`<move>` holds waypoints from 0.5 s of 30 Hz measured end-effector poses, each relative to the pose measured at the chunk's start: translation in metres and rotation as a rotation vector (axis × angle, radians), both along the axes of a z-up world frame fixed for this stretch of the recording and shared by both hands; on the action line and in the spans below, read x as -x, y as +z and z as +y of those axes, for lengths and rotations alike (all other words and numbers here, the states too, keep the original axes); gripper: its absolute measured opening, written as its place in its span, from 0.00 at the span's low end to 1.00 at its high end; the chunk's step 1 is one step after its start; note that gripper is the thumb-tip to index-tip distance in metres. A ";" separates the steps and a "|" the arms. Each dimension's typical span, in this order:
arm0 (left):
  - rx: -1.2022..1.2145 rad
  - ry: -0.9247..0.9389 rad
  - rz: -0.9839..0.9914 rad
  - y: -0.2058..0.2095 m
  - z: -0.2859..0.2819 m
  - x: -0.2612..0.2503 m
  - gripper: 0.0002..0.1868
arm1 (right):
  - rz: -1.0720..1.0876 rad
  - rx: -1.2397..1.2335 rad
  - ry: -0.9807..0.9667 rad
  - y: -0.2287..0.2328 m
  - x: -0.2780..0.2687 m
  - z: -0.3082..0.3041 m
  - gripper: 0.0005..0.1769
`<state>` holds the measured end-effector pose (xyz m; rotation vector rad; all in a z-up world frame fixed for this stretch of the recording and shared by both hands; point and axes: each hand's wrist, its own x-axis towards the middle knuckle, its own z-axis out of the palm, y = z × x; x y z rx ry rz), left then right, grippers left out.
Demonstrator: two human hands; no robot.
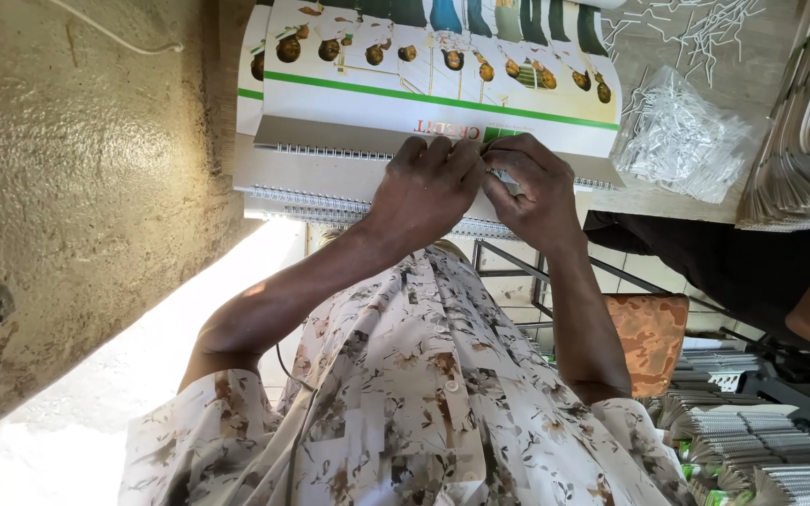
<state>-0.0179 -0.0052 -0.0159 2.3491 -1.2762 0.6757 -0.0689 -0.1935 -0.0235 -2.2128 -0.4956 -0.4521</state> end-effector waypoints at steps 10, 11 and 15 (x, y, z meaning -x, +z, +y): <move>0.089 -0.052 0.194 -0.003 0.003 -0.013 0.09 | -0.112 0.045 -0.056 -0.006 0.005 0.007 0.07; 0.113 -0.056 0.241 -0.005 0.001 -0.014 0.09 | -0.126 0.050 -0.056 -0.009 0.005 0.007 0.07; 0.159 -0.079 0.308 -0.011 -0.003 -0.016 0.12 | -0.139 0.067 -0.066 -0.014 0.007 0.006 0.08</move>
